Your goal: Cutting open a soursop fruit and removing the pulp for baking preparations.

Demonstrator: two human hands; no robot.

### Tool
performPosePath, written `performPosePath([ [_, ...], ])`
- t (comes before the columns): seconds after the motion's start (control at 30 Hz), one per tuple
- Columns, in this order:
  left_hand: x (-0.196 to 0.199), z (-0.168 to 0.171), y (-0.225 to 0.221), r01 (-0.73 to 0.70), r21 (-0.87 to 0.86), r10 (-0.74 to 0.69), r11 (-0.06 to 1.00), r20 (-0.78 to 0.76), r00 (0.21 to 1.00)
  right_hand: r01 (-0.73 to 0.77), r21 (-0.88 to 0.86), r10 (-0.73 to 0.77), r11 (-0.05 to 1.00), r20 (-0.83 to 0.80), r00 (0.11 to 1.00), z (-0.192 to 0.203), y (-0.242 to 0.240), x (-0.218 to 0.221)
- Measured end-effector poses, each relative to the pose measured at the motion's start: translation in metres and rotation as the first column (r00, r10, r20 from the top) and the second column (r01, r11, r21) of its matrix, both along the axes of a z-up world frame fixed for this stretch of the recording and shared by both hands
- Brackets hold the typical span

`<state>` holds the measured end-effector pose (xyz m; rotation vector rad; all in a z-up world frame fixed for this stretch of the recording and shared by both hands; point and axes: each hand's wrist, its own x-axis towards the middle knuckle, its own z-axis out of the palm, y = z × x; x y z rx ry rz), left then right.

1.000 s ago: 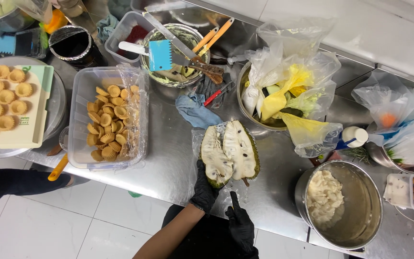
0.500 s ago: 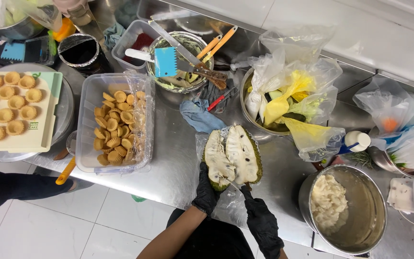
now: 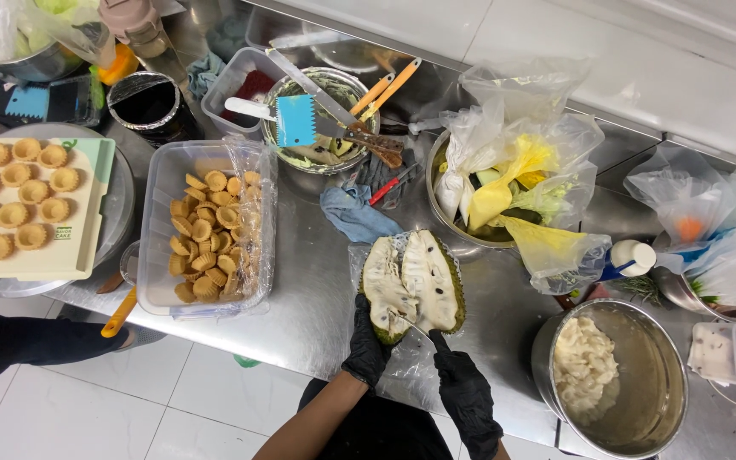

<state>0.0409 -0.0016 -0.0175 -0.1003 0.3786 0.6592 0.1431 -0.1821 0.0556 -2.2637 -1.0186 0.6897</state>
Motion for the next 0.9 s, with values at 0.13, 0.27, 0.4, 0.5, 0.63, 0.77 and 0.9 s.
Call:
performPosePath([
  [0.13, 0.0, -0.008, 0.0, 0.005, -0.02, -0.005, 1.0, 0.012, 1.0, -0.037, -0.024, 0.039, 0.999, 0.084, 0.996, -0.021, 0.0, 0.005],
  [0.27, 0.0, -0.014, 0.001, 0.007, -0.029, -0.009, 1.0, -0.064, 0.998, -0.064, 0.109, 0.053, 0.992, 0.106, 0.993, -0.023, 0.004, 0.018],
  [0.4, 0.002, -0.017, 0.002, -0.012, -0.035, 0.01, 0.999, -0.039, 0.999, -0.171, -0.113, 0.19, 0.979, 0.187, 0.964, 0.024, 0.024, 0.032],
  [0.5, 0.004, -0.015, 0.006, -0.013, -0.045, 0.012, 0.999, -0.02, 1.0, -0.251, -0.15, 0.285, 0.956, 0.282, 0.916, 0.029, 0.033, 0.045],
  [0.63, 0.002, -0.028, 0.005, 0.018, -0.088, -0.024, 0.996, -0.06, 0.998, -0.297, -0.077, 0.306, 0.952, 0.277, 0.911, 0.042, 0.042, 0.049],
  [0.77, 0.001, -0.046, 0.006, 0.053, -0.092, -0.065, 0.994, -0.139, 0.988, -0.32, -0.047, 0.32, 0.946, 0.277, 0.906, 0.038, 0.049, 0.056],
  [0.9, -0.001, -0.036, 0.009, 0.082, -0.157, -0.114, 0.984, -0.207, 0.972, -0.319, -0.162, 0.357, 0.934, 0.366, 0.86, 0.037, 0.059, 0.061],
])
